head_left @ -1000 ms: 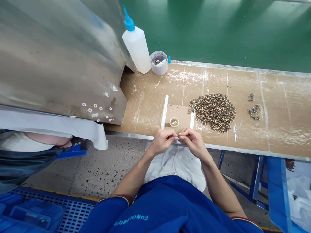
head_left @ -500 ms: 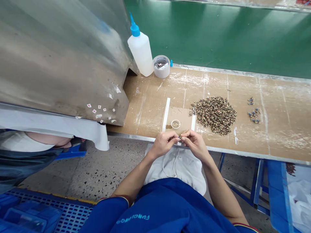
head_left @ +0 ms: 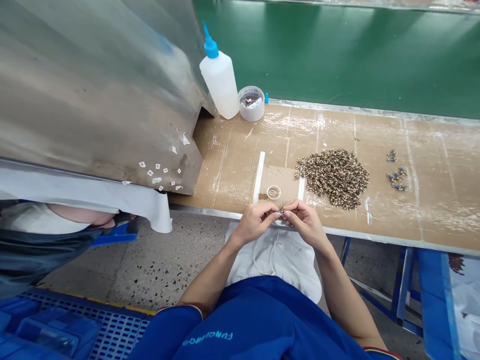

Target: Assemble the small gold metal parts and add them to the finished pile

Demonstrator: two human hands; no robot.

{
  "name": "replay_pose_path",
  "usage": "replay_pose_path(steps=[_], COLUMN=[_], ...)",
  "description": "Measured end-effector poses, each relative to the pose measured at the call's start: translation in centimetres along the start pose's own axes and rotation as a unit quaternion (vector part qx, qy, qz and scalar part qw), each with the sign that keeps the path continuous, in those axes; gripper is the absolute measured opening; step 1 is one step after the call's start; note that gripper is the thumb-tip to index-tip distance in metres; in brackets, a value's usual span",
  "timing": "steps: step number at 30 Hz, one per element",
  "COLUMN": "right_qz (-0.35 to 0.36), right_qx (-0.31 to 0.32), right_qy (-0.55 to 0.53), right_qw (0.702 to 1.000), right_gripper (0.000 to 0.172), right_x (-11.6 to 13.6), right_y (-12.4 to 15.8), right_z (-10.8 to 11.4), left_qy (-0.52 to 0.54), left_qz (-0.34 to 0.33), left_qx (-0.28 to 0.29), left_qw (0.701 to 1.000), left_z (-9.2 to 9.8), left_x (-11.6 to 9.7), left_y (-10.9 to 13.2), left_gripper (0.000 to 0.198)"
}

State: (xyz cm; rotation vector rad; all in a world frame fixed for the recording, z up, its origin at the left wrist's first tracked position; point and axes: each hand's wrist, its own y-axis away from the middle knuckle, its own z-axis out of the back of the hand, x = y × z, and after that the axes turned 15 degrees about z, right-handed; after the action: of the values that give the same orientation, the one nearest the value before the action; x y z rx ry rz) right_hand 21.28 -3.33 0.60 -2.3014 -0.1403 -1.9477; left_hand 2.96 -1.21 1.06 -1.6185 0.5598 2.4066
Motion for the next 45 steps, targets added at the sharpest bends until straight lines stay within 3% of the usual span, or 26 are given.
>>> replay_pose_path(steps=[35,45], right_qz=[0.054,0.040], right_qx=[0.054,0.017], right_qy=[0.056,0.024], right_qw=[0.995,0.999], right_gripper=[0.039,0.040], right_x=[-0.1,-0.5], right_y=[0.2,0.3], right_z=[-0.8,-0.3], left_qy=[-0.022,-0.020], left_qz=[-0.005,0.011], left_qx=[0.051,0.047], left_qw=[0.998,0.999], left_z=[1.0,0.3], left_x=[0.4,-0.4], left_y=[0.1,-0.3], left_gripper=[0.022,0.026])
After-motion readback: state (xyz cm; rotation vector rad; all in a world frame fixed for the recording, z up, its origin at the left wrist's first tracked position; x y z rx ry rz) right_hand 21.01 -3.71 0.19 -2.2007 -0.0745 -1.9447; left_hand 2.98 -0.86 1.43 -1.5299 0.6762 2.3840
